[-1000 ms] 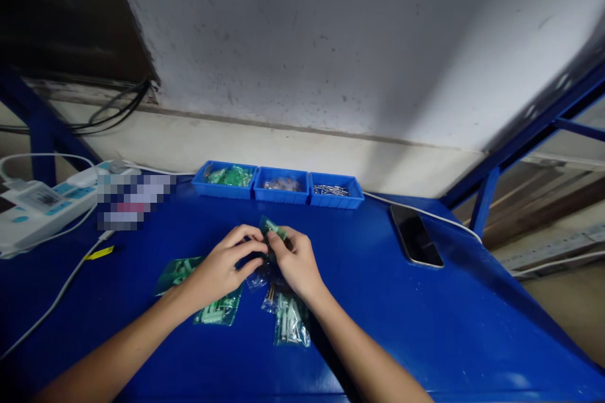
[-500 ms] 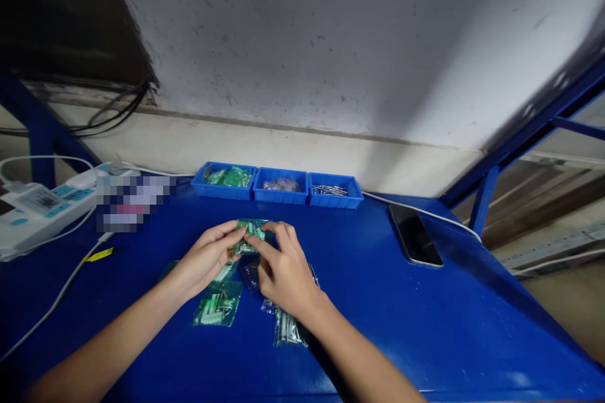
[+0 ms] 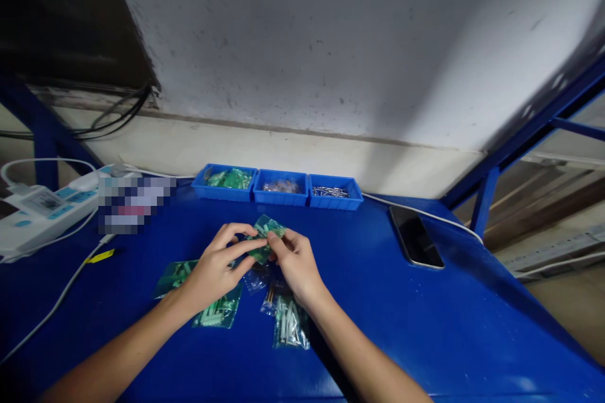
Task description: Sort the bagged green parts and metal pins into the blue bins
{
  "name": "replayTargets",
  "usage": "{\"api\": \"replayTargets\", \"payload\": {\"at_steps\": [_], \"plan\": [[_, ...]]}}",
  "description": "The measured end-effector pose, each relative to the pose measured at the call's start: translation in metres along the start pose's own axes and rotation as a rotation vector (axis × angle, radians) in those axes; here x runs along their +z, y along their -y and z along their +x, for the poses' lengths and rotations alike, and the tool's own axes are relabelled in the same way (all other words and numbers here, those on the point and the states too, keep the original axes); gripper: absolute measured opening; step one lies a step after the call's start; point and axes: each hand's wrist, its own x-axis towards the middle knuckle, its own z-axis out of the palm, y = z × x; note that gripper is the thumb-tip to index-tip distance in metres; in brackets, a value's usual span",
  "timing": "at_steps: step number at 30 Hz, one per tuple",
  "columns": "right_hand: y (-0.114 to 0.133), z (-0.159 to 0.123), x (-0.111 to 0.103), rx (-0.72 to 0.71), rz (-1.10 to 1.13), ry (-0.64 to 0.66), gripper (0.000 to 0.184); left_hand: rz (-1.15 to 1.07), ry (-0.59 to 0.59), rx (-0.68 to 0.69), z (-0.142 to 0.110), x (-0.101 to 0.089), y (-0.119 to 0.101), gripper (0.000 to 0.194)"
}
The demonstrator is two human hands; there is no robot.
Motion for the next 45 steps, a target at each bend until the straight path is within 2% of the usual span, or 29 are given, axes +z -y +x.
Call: {"api": "replayTargets", "payload": {"at_steps": [4, 6, 7, 8, 10, 11, 13, 15, 16, 17, 19, 21, 22, 23, 26, 27, 30, 31, 33, 35, 37, 40, 45], "plan": [[-0.003, 0.002, -0.001, -0.097, -0.043, -0.105, 0.025, -0.02, 0.05, -0.061, 0.0, 0.0, -0.007, 0.028], [-0.006, 0.004, -0.004, -0.155, -0.096, -0.153, 0.023, -0.026, 0.002, -0.125, 0.009, -0.009, 0.004, 0.022], [-0.007, 0.005, -0.005, -0.183, -0.125, -0.172, 0.022, -0.005, -0.051, -0.176, 0.018, -0.016, 0.017, 0.02], [-0.009, 0.006, -0.006, -0.208, -0.153, -0.184, 0.022, 0.05, -0.153, -0.247, 0.028, -0.024, 0.035, 0.02], [-0.011, 0.007, -0.007, -0.247, -0.199, -0.193, 0.022, 0.269, -0.328, -0.4, 0.053, -0.043, 0.08, 0.026], [-0.012, 0.007, -0.008, -0.266, -0.222, -0.193, 0.022, 0.399, -0.335, -0.481, 0.065, -0.052, 0.104, 0.03], [-0.012, 0.007, -0.008, -0.308, -0.275, -0.195, 0.022, 0.586, -0.187, -0.614, 0.087, -0.067, 0.144, 0.037], [-0.009, 0.007, -0.009, -0.356, -0.342, -0.198, 0.022, 0.669, -0.024, -0.691, 0.101, -0.076, 0.162, 0.027], [-0.008, 0.006, -0.01, -0.379, -0.376, -0.2, 0.022, 0.7, -0.022, -0.68, 0.105, -0.078, 0.161, 0.023], [-0.006, 0.006, -0.01, -0.4, -0.403, -0.202, 0.021, 0.73, -0.07, -0.634, 0.109, -0.078, 0.155, 0.021], [-0.002, 0.004, -0.01, -0.431, -0.441, -0.203, 0.021, 0.776, -0.271, -0.469, 0.116, -0.071, 0.13, 0.023], [0.0, 0.002, -0.009, -0.458, -0.463, -0.197, 0.02, 0.738, -0.367, -0.334, 0.125, -0.057, 0.099, 0.024], [0.001, 0.001, -0.009, -0.473, -0.473, -0.192, 0.019, 0.704, -0.353, -0.288, 0.131, -0.046, 0.086, 0.025], [0.001, 0.0, -0.008, -0.488, -0.484, -0.185, 0.018, 0.665, -0.28, -0.251, 0.135, -0.034, 0.075, 0.026], [0.0, 0.0, -0.007, -0.52, -0.499, -0.164, 0.017, 0.516, 0.071, -0.239, 0.141, 0.001, 0.057, 0.027], [-0.002, 0.001, -0.007, -0.524, -0.497, -0.167, 0.018, 0.47, 0.105, -0.21, 0.139, 0.008, 0.053, 0.029], [-0.005, 0.005, -0.011, -0.531, -0.506, -0.236, 0.02, 0.284, -0.031, -0.155, 0.111, 0.014, 0.04, 0.04], [-0.005, 0.006, -0.012, -0.536, -0.522, -0.269, 0.021, 0.172, -0.062, -0.192, 0.096, 0.011, 0.034, 0.041], [-0.006, 0.006, -0.014, -0.546, -0.575, -0.288, 0.022, -0.097, -0.049, -0.373, 0.062, 0.002, 0.022, 0.04], [-0.007, 0.005, -0.014, -0.558, -0.627, -0.217, 0.024, -0.394, -0.029, -0.595, 0.03, -0.004, 0.012, 0.044], [-0.01, 0.002, -0.012, -0.581, -0.679, -0.111, 0.026, -0.634, -0.083, -0.784, 0.008, -0.004, 0.005, 0.051], [-0.016, -0.003, -0.008, -0.631, -0.753, -0.012, 0.029, -0.833, -0.158, -0.824, -0.003, 0.002, 0.003, 0.047], [-0.02, -0.005, -0.005, -0.712, -0.794, 0.007, 0.033, -1.016, -0.195, -0.824, 0.0, 0.004, 0.007, 0.046]]}}
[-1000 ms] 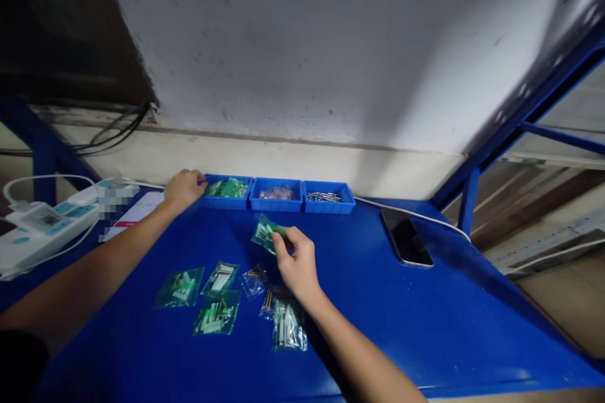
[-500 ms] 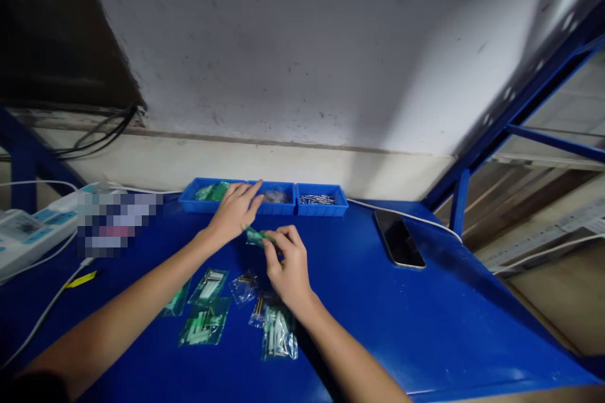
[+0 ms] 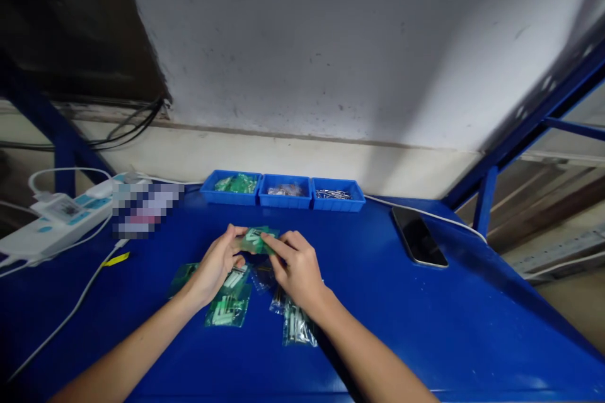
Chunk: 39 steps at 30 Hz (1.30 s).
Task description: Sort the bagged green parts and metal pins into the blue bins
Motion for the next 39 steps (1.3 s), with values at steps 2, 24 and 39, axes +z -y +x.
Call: {"api": "replayTargets", "payload": {"at_steps": [2, 24, 39], "plan": [[0.003, 0.001, -0.001, -0.017, 0.006, 0.008, 0.038, 0.018, 0.012, 0.026, 0.0, -0.003, -0.001, 0.041], [-0.006, 0.012, 0.006, 0.541, 0.569, -0.204, 0.026, 0.764, 0.121, 0.621, 0.007, -0.013, -0.006, 0.015], [-0.032, 0.013, -0.045, 0.45, 0.247, -0.804, 0.028, -0.093, -0.064, 0.177, 0.022, -0.039, -0.036, 0.044]]}}
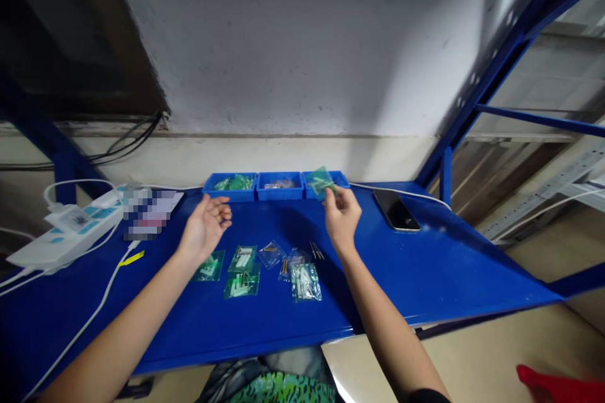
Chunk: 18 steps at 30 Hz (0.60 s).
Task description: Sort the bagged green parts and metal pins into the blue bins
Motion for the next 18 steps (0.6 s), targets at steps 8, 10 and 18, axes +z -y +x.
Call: {"api": "replayTargets", "payload": {"at_steps": [8, 10, 18], "plan": [[-0.026, -0.033, -0.043, 0.456, 0.155, 0.258, 0.031, 1.316, 0.402, 0.358, -0.053, -0.057, 0.002, 0.058], [-0.019, -0.05, -0.045, 0.432, 0.104, 0.339, 0.028, 1.449, 0.559, 0.366, -0.07, -0.05, 0.012, 0.075], [0.0, -0.078, 0.007, 0.346, 0.016, 0.271, 0.025, 1.491, 0.732, 0.391, -0.077, 0.029, 0.049, 0.092]]}}
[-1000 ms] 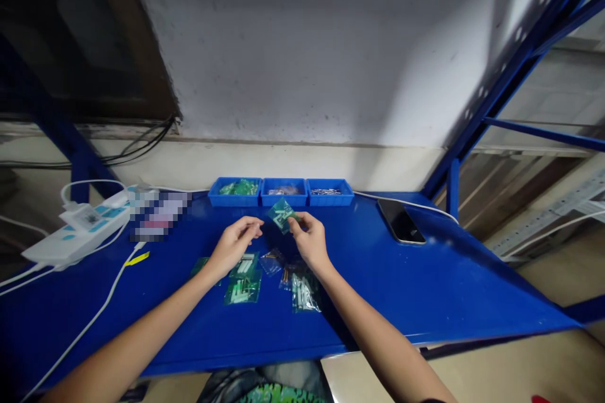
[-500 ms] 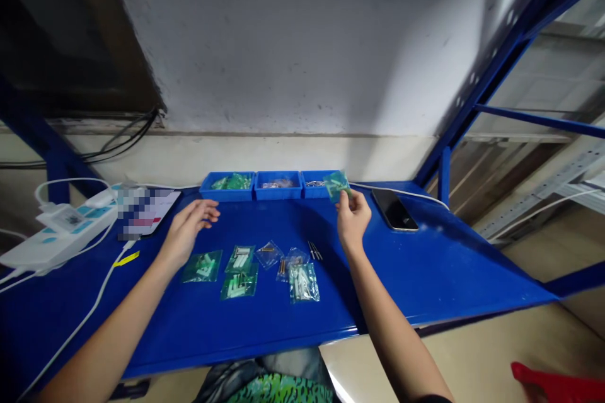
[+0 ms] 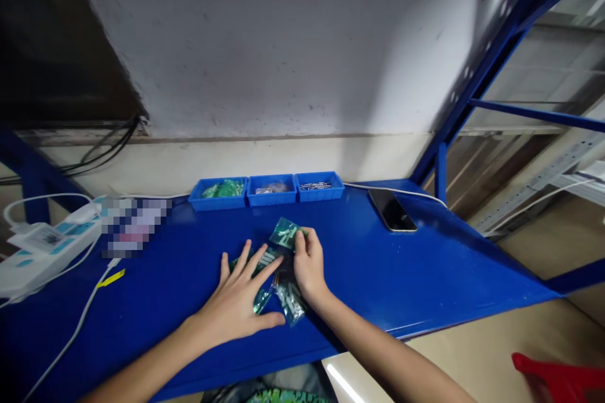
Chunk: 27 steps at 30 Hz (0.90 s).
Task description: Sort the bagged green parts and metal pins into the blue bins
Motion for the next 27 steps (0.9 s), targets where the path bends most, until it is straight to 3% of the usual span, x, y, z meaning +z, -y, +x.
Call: {"api": "replayTargets", "payload": {"at_steps": [4, 6, 11, 15, 18, 20, 22, 24, 27], "plan": [[-0.003, 0.011, 0.027, -0.053, 0.011, 0.043, 0.024, -0.022, -0.017, -0.013, 0.031, 0.001, -0.007, 0.093], [-0.005, 0.024, 0.036, -0.037, 0.024, 0.043, 0.024, -0.017, -0.04, -0.016, 0.043, -0.001, -0.001, 0.084], [-0.009, 0.053, 0.05, 0.162, 0.224, 0.164, 0.023, -0.032, -0.08, -0.055, 0.056, -0.006, 0.022, 0.064], [-0.01, 0.052, 0.047, 0.289, 0.462, 0.168, 0.025, -0.09, -0.142, -0.068, 0.052, -0.004, 0.03, 0.052], [-0.005, 0.046, 0.038, 0.177, 0.414, 0.078, 0.024, -0.173, -0.268, -0.094, 0.05, -0.008, 0.03, 0.037], [0.002, 0.042, 0.034, 0.019, 0.234, 0.017, 0.023, -0.288, -0.368, -0.126, 0.049, -0.014, 0.029, 0.032], [0.011, 0.038, 0.031, -0.141, 0.036, 0.002, 0.022, -0.492, -0.436, -0.17, 0.048, -0.022, 0.029, 0.038], [0.018, 0.033, 0.03, -0.245, -0.081, 0.072, 0.021, -0.776, -0.431, -0.258, 0.047, -0.029, 0.028, 0.052], [0.024, 0.023, 0.029, -0.414, -0.178, 0.254, 0.02, -1.186, -0.33, -0.397, 0.045, -0.035, 0.028, 0.063]]}}
